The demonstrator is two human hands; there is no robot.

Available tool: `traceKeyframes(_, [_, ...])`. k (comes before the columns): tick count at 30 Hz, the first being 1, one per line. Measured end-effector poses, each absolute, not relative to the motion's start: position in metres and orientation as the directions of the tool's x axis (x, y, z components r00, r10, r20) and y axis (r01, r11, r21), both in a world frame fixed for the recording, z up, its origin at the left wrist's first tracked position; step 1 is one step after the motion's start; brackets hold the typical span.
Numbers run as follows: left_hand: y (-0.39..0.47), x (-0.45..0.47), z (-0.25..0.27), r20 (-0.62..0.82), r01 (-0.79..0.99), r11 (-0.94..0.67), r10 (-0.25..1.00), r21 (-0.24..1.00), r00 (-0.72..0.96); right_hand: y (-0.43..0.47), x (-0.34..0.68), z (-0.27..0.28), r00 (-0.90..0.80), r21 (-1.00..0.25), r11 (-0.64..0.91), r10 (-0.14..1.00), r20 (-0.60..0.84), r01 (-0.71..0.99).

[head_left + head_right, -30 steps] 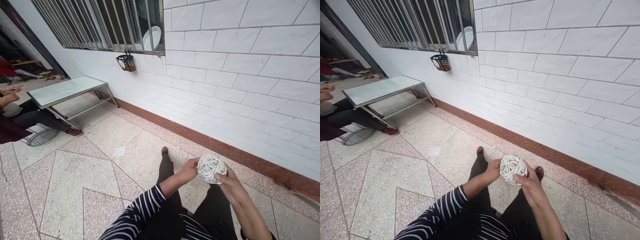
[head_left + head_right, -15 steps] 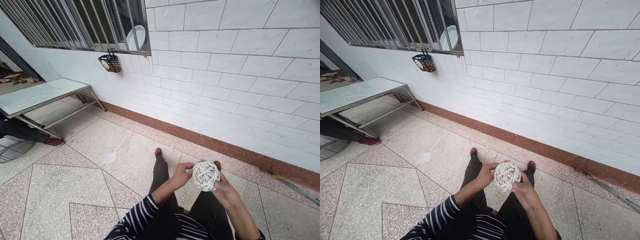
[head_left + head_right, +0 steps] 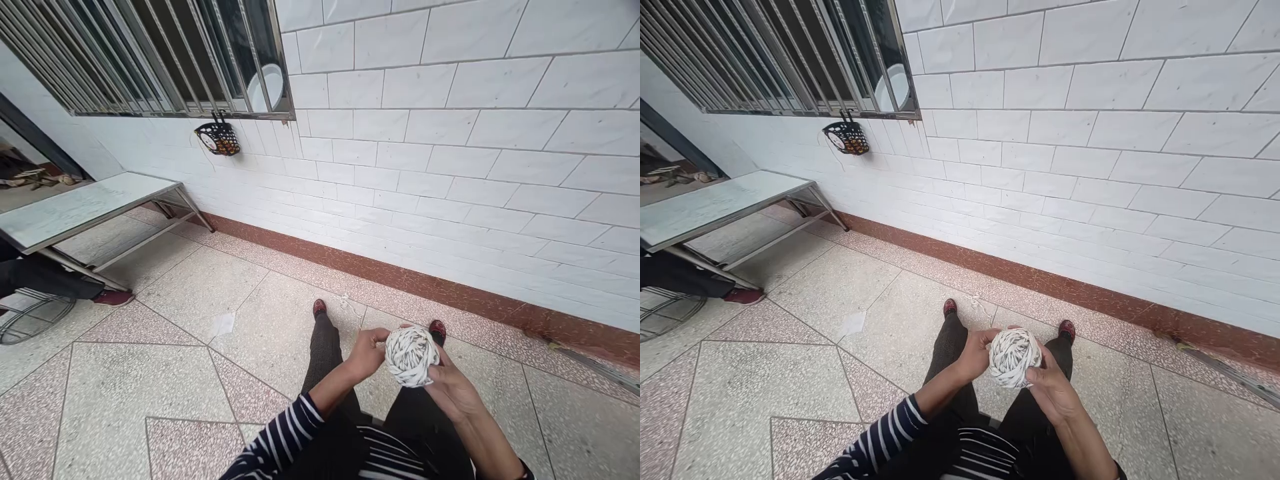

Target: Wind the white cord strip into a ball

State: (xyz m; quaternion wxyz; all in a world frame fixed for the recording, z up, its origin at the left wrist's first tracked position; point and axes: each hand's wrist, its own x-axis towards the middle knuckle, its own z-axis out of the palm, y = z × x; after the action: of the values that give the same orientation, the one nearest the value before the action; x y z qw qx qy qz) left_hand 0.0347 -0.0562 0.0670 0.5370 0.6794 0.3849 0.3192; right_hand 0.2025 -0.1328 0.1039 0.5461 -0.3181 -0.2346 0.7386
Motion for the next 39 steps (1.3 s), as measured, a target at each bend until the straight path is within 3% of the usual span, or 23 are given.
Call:
traceKeyframes(6, [-0.062, 0.012, 0.069, 0.165, 0.383, -0.383, 0.855, 0.841, 0.492, -0.144, 0.194, 0.087, -0.254, -0.664, -0.358, 0.934, -0.252, -0.656])
traceKeyframes(15, [-0.058, 0.015, 0.076, 0.043, 0.27, -0.165, 0.913, 0.949, 0.406, -0.142, 0.192, 0.083, -0.241, -0.643, -0.353, 0.935, -0.259, -0.68])
traceKeyframes(20, [-0.06, 0.01, 0.078, 0.06, 0.229, -0.176, 0.897, 0.957, 0.439, -0.142, 0.195, 0.085, -0.224, -0.63, -0.343, 0.938, -0.264, -0.696])
traceKeyframes(27, [-0.068, 0.008, 0.079, 0.205, 0.249, -0.341, 0.87, 0.906, 0.448, -0.141, 0.196, 0.079, -0.232, -0.605, -0.353, 0.934, -0.272, -0.713])
traceKeyframes(35, [-0.067, 0.013, 0.068, 0.164, 0.311, -0.308, 0.895, 0.899, 0.414, -0.142, 0.187, 0.092, -0.198, -0.605, -0.328, 0.942, -0.272, -0.726])
traceKeyframes(39, [-0.059, 0.017, 0.064, 0.07, 0.298, -0.215, 0.9, 0.93, 0.431, -0.141, 0.178, 0.096, -0.257, -0.621, -0.344, 0.939, -0.228, -0.704])
